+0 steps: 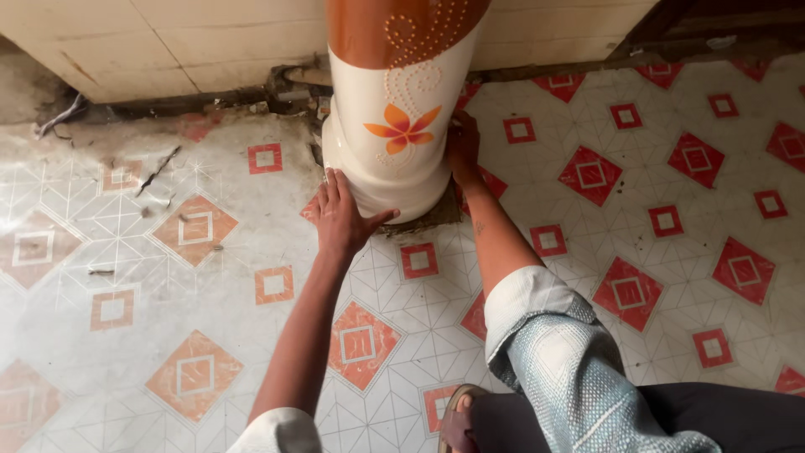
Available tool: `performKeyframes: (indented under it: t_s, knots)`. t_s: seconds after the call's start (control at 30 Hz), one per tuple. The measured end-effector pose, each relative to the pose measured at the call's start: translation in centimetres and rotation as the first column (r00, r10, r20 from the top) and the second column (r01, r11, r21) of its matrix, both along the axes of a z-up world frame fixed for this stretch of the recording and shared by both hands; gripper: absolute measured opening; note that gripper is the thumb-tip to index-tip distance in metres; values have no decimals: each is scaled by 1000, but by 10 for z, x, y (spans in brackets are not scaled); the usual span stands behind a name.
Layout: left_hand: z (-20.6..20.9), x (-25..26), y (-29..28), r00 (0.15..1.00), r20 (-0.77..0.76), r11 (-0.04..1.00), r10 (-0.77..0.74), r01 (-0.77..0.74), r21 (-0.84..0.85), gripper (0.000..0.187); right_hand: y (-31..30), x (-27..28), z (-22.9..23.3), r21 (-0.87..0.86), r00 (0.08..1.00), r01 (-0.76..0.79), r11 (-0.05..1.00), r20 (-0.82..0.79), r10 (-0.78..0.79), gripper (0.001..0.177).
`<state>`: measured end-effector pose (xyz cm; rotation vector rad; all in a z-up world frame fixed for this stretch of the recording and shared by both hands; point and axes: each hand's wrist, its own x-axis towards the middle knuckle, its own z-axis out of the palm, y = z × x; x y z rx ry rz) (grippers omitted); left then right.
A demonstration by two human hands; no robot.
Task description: The person wipes the basin and pedestal of a sink by hand with a cloth, cleaning the exterior surfaces from top to bottom.
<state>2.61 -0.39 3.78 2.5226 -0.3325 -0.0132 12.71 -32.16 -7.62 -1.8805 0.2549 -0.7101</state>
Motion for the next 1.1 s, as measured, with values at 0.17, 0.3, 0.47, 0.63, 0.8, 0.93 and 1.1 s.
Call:
performKeyframes:
  t_s: [0.17, 0.3, 0.47, 0.63, 0.8, 0.93, 1.1]
  knots:
    - [4, 6, 1, 998, 52, 998, -33, 30, 55, 135, 26, -23, 23, 88, 994, -38, 995, -103, 47, 37]
    - [2, 1, -3, 985, 171, 998, -24, 14, 59, 131, 73, -69, 67, 430, 992, -17, 903, -108, 70, 54]
    - [8, -1, -6, 981, 190, 999, 42, -35, -40, 124, 113, -117, 87, 380, 974, -103, 919, -149, 170, 84]
    - [22, -3, -19, 989, 83, 993, 120, -119, -8, 124, 101, -101, 90, 469, 966, -174, 866, -88, 242, 92]
    - [32, -2, -29, 979, 23, 978, 205, -205, 22, 127, 56, -47, 106, 455, 894, -416, 787, 44, 447, 88]
    - [33, 0, -29, 978, 15, 978, 209, -208, -9, 129, 43, -25, 92, 370, 872, -479, 796, 98, 479, 84]
    - [28, -3, -32, 980, 13, 980, 201, -201, 0, 126, 40, -49, 60, 347, 948, -309, 885, 40, 315, 80]
